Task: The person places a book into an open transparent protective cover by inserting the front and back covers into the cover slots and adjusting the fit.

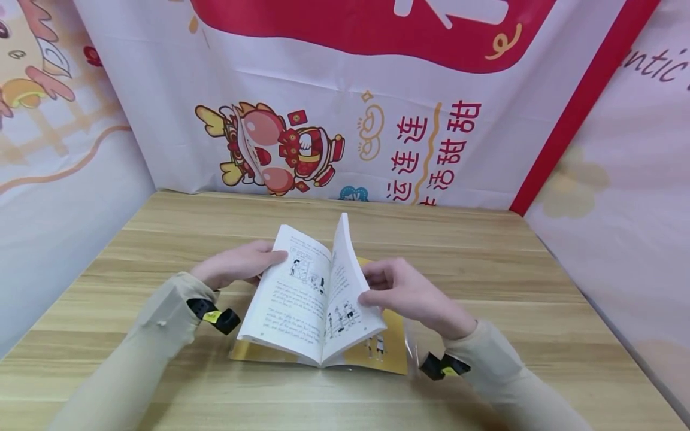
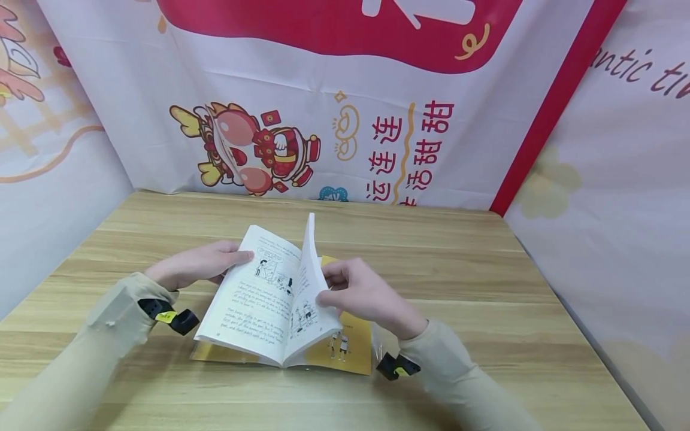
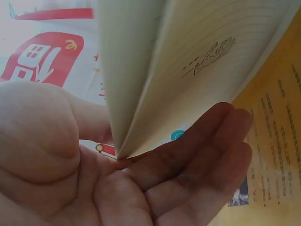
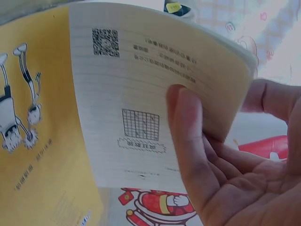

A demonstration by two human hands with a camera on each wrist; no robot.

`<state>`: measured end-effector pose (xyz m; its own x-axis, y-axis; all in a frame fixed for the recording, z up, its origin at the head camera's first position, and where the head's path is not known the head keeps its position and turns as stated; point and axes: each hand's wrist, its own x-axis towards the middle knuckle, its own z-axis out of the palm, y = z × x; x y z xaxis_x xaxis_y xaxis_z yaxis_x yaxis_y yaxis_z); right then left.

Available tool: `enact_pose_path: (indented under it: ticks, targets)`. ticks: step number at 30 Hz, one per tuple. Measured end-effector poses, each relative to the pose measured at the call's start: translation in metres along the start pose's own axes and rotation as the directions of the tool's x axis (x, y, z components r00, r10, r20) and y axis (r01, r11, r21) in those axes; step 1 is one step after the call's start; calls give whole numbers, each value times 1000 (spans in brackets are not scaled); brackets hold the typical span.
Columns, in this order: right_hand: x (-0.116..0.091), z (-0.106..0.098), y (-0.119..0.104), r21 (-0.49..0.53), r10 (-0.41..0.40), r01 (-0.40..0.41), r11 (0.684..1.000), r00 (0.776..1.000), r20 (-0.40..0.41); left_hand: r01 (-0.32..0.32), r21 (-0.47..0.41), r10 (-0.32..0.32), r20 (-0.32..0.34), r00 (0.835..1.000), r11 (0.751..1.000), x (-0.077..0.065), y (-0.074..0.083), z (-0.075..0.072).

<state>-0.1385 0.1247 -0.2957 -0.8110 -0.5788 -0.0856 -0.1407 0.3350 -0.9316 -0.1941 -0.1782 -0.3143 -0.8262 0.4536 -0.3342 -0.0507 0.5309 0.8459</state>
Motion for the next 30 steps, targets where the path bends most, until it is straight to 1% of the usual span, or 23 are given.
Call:
enact_pose_path:
  ticks: [5,8,11,14,16,18,19,23,28,30]
  targets:
    - [1,9,1,6,-19,19,1000,997,-77,-4,-29,4,-10,1000,1000,-2,4,4]
    - [1,19,1,-45,-66,60,997,985,-158,-6,-20,5,-26,1000,1000,-3,6,5]
    - [-3,32,-1,-152,-153,119,981,959,-238,-2,-16,1,-44,999,1000,-3,8,7]
    - [-6,42,-3,-282,-262,182,942,925,-276,1,-32,-3,-55,998,999,-3,9,9]
    - [-8,47,-4,-340,-313,213,916,910,-273,2,-45,-4,-61,998,999,-4,10,10]
    - [-9,50,-5,-368,-336,231,901,907,-254,-3,-47,0,-64,998,999,-5,11,11]
    - [-9,51,-5,-376,-341,236,896,909,-240,-8,-47,5,-62,998,999,-5,11,11]
    - [-9,54,-2,-373,-344,258,892,921,-185,-35,-60,33,-44,998,998,-7,15,12]
    - [-6,57,1,-367,-374,295,882,912,-167,-64,-90,61,-32,998,994,-11,21,15]
    - [-5,58,2,-362,-375,299,883,913,-162,-68,-96,65,-37,997,993,-13,24,17]
